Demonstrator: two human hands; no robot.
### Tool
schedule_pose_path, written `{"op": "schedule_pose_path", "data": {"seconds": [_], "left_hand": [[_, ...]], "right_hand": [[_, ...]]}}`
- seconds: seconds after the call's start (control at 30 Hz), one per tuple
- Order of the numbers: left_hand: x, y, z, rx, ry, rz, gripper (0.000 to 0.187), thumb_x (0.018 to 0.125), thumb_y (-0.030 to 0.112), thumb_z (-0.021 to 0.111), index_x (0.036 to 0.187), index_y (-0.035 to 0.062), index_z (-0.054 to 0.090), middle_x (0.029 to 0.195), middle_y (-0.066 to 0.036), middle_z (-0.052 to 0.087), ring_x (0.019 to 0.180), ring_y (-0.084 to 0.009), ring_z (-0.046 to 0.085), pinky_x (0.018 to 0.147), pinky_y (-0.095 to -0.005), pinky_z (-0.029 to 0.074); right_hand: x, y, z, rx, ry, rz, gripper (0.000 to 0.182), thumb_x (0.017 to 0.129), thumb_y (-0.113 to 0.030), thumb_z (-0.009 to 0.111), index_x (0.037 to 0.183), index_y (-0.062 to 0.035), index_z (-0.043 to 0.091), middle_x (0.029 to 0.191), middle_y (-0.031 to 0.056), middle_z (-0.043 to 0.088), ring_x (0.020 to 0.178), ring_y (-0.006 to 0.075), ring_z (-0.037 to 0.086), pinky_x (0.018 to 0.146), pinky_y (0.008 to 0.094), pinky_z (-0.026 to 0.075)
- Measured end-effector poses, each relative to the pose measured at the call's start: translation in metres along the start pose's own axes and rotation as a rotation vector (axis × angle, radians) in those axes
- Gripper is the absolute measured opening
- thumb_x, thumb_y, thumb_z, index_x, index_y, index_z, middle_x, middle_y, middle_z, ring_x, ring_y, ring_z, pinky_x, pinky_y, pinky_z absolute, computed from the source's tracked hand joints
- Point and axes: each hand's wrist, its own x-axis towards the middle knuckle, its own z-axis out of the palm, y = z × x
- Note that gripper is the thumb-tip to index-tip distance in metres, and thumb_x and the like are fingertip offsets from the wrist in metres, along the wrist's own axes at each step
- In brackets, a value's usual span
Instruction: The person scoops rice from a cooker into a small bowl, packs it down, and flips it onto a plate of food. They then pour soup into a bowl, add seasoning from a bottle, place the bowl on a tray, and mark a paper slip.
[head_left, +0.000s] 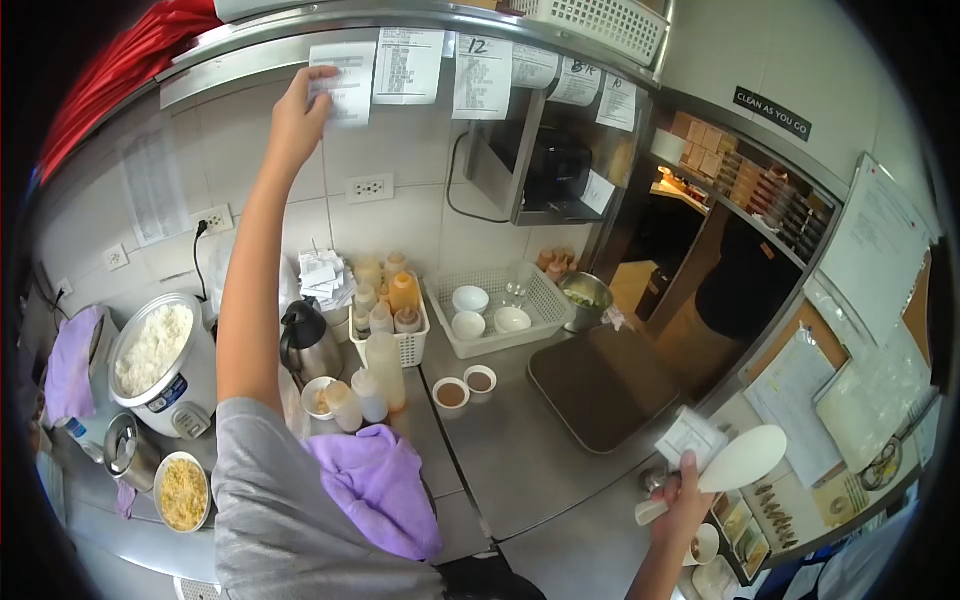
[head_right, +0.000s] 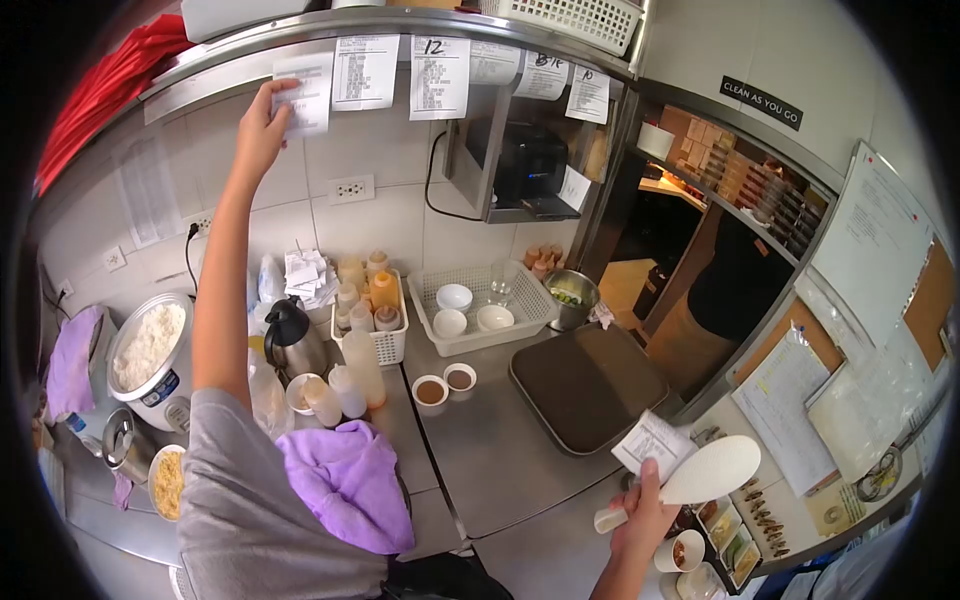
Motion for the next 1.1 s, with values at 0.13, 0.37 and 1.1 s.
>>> {"op": "schedule_pose_path", "data": {"seconds": [0.13, 0.37, 1.1], "left_hand": [[0.007, -0.005, 0.003, 0.068, 0.090, 0.088, 0.035, 0.083, 0.015, 0.054, 0.117, 0.0106, 0.059, 0.073, -0.011, 0.062, 0.061, -0.0166, 0.056, 0.063, -0.0322, 0.048], [0.026, 0.043, -0.005, 0.073, 0.048, -0.199, 0.050, 0.082, 0.022, 0.060, 0.130, 0.0140, 0.050, 0.088, -0.018, 0.066, 0.079, -0.0268, 0.064, 0.073, -0.0395, 0.051], [-0.529, 0.401, -0.220, -2.018, -2.543, -0.150, 0.025, 0.094, 0.010, 0.058, 0.114, -0.0041, 0.059, 0.107, -0.008, 0.066, 0.096, -0.0110, 0.061, 0.086, -0.0282, 0.049]], "right_hand": [[-0.011, 0.003, -0.008, -0.009, 0.020, 0.024, 0.029, 0.087, -0.013, 0.067, 0.108, -0.0011, 0.051, 0.060, -0.0036, 0.043, 0.039, 0.0046, 0.028, 0.035, 0.0251, 0.034], [-0.054, -0.016, -0.029, -0.098, 0.135, -0.121, 0.022, 0.088, -0.015, 0.067, 0.095, 0.0004, 0.053, 0.049, -0.0042, 0.035, 0.037, 0.0053, 0.026, 0.035, 0.0260, 0.035], [-0.604, -0.079, -0.095, -0.312, 1.211, -0.343, 0.039, 0.080, -0.011, 0.075, 0.111, 0.0072, 0.057, 0.098, 0.0131, 0.065, 0.064, 0.0117, 0.060, 0.042, 0.0237, 0.047]]}}
